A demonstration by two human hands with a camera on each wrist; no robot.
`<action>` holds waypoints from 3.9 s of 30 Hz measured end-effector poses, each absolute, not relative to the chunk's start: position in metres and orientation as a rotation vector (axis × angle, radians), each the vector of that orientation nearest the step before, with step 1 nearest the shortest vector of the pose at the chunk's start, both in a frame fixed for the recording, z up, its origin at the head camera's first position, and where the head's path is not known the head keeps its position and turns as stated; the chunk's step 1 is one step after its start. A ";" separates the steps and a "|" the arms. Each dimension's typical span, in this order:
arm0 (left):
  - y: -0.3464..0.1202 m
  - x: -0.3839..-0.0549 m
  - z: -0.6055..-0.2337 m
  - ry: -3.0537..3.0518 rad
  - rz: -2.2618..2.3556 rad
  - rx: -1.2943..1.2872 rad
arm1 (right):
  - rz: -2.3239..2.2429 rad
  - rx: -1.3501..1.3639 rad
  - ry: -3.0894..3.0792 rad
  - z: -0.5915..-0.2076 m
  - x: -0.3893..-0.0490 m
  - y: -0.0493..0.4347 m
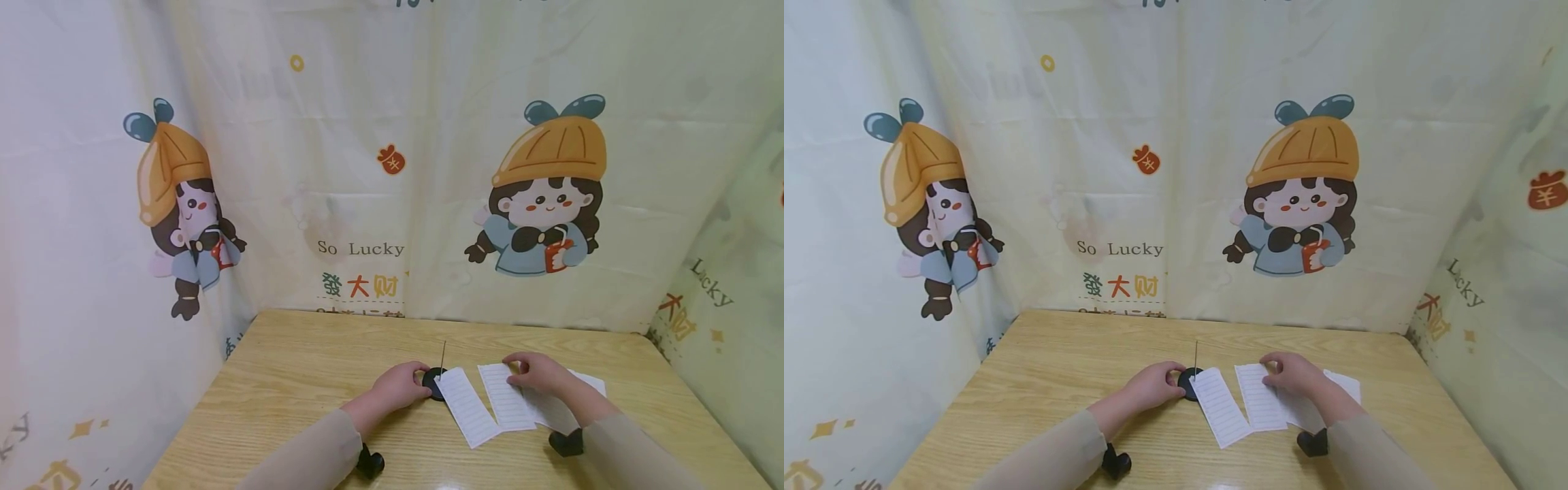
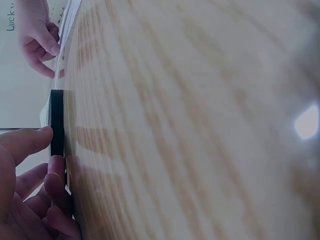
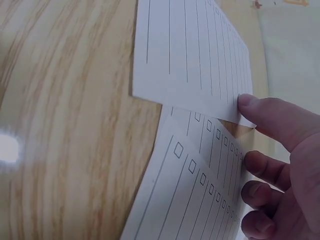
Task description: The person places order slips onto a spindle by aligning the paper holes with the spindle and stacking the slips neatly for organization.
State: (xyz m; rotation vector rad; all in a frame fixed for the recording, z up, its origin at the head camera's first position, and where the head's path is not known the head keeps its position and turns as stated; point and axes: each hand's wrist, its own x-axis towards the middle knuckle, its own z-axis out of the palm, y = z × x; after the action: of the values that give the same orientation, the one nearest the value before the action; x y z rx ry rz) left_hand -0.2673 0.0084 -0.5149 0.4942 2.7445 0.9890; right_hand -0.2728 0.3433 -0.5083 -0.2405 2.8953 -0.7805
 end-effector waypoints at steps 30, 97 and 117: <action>0.009 -0.265 -0.512 2.749 0.976 0.477 | -0.682 -0.278 2.873 -0.503 -0.276 0.341; 0.009 -0.263 -0.513 2.762 0.982 0.494 | -1.121 -0.400 2.828 -0.504 -0.264 0.338; 0.010 -0.264 -0.515 2.762 0.985 0.495 | -1.318 -0.227 2.752 -0.480 -0.255 0.335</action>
State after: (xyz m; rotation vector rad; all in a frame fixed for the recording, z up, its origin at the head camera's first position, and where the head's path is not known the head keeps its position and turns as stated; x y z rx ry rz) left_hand -0.2641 0.0095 -0.5145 0.4948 2.7618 0.9848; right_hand -0.2546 0.3355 -0.4804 -0.2273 2.7515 -1.3176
